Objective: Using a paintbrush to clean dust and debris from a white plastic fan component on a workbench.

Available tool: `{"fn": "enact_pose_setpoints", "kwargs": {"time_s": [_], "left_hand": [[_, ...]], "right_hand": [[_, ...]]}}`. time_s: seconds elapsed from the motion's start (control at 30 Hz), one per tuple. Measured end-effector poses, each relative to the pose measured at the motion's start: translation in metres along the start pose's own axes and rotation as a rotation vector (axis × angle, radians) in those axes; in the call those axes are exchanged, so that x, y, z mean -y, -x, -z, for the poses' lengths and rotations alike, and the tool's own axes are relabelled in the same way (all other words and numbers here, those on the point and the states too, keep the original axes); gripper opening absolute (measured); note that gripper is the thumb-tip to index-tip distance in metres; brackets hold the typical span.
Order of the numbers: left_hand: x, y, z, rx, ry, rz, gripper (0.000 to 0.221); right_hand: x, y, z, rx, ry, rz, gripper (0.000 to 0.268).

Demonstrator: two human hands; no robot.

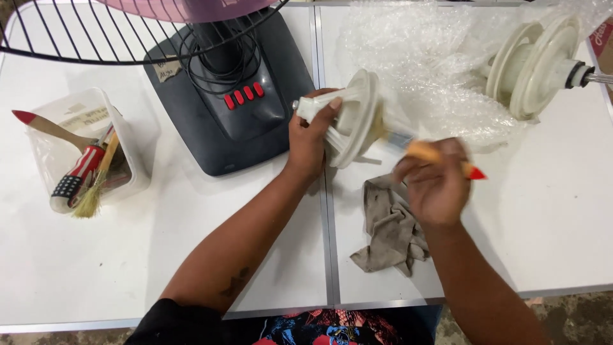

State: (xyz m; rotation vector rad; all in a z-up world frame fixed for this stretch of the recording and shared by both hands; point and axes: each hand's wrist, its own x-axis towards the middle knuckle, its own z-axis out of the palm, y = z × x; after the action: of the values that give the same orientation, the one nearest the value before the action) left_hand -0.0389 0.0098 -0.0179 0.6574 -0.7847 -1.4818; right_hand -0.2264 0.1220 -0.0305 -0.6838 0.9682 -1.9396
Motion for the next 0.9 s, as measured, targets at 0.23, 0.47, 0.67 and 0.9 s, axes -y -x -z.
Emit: {"fn": "enact_pose_setpoints", "kwargs": {"time_s": [0.23,0.47,0.67,0.9], "left_hand": [[-0.002,0.0,-0.001,-0.049,0.021,0.022,0.044],[-0.003,-0.001,-0.001,-0.069,0.05,0.042,0.045],[-0.004,0.0,0.0,-0.06,0.057,0.055,0.044],[0.001,-0.003,0.001,-0.063,0.074,0.052,0.045]], "right_hand": [[0.019,0.004,-0.024,0.005,0.053,0.13,0.03],[0.014,0.009,-0.027,0.014,-0.005,0.093,0.026],[0.008,0.014,-0.03,0.133,0.034,0.053,0.03],[0.01,0.005,-0.027,0.028,0.012,0.118,0.031]]}}
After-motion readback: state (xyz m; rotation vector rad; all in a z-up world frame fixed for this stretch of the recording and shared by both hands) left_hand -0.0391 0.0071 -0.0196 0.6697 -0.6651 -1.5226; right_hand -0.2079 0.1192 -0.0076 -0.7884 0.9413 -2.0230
